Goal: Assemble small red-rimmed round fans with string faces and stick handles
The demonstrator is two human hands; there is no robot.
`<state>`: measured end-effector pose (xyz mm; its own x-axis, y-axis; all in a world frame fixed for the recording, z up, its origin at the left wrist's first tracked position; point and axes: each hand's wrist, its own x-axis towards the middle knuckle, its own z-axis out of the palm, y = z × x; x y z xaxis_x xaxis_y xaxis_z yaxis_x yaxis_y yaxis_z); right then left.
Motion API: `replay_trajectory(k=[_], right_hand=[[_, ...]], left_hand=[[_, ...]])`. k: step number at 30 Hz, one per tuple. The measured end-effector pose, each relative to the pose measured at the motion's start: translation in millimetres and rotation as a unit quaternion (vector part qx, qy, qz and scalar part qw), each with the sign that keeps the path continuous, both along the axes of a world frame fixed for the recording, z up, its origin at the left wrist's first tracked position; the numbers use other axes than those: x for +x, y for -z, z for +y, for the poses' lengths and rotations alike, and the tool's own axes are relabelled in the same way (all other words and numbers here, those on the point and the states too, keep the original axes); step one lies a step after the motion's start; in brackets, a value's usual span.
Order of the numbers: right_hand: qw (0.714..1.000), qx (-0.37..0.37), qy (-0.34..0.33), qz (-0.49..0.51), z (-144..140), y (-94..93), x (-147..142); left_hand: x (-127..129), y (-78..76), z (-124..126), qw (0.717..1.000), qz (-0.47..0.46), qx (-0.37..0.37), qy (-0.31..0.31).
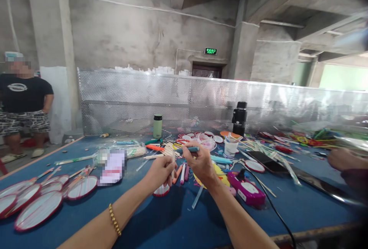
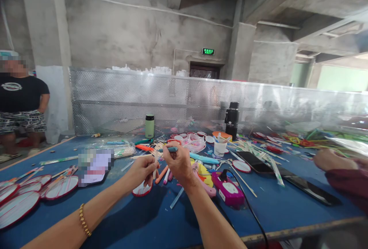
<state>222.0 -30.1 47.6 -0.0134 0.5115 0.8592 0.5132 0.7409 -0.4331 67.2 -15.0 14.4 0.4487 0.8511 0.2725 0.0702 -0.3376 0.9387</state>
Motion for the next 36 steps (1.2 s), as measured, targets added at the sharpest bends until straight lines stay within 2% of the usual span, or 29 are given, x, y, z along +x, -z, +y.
replay_trajectory(k=[11, 36], right_hand=[[1.000, -0.013, -0.006, 0.027, -0.4, -1.6, 1.1], [1.000, -0.020, -0.011, 0.018, -0.2, -1.2, 1.2]], left_hand=[[0.9, -1.5, -1.8, 1.000, 0.002, -0.010, 0.004], [1.4, -1.6, -2.5, 1.000, 0.004, -0.001, 0.006]])
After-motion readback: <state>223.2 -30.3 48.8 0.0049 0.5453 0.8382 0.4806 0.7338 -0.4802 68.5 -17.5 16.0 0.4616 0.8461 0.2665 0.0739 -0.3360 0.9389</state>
